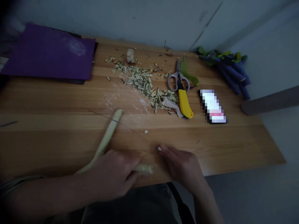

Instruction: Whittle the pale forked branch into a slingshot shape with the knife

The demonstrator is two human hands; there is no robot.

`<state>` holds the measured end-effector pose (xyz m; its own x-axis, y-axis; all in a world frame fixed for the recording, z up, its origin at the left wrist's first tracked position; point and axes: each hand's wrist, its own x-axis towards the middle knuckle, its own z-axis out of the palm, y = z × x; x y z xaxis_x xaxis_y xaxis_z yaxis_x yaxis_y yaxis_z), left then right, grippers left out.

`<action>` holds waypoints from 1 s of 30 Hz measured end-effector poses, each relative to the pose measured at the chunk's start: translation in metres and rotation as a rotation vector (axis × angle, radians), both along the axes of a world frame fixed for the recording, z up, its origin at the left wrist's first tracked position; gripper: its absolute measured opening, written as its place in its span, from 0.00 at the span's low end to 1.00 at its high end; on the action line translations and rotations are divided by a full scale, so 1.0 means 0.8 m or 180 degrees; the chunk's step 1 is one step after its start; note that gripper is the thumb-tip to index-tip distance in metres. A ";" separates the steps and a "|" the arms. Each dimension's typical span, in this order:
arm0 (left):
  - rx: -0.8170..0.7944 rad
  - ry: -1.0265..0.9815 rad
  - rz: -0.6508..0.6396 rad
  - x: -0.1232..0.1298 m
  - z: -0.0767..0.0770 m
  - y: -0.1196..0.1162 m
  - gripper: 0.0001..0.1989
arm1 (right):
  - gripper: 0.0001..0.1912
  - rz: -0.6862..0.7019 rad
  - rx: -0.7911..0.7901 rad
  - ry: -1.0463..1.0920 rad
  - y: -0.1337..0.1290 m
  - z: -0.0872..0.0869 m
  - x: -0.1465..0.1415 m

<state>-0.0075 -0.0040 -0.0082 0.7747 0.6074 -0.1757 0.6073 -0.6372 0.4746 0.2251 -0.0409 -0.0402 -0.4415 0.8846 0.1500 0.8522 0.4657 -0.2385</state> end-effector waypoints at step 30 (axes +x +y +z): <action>-0.0215 -0.0150 -0.0924 0.008 0.002 -0.024 0.11 | 0.15 0.0125 -0.0303 0.0450 0.011 0.002 -0.031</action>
<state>-0.0014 -0.0235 -0.0069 0.9226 0.3474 -0.1679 0.3805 -0.7469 0.5453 0.2000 -0.0321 -0.0390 -0.4564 0.8803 0.1293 0.7886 0.4675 -0.3993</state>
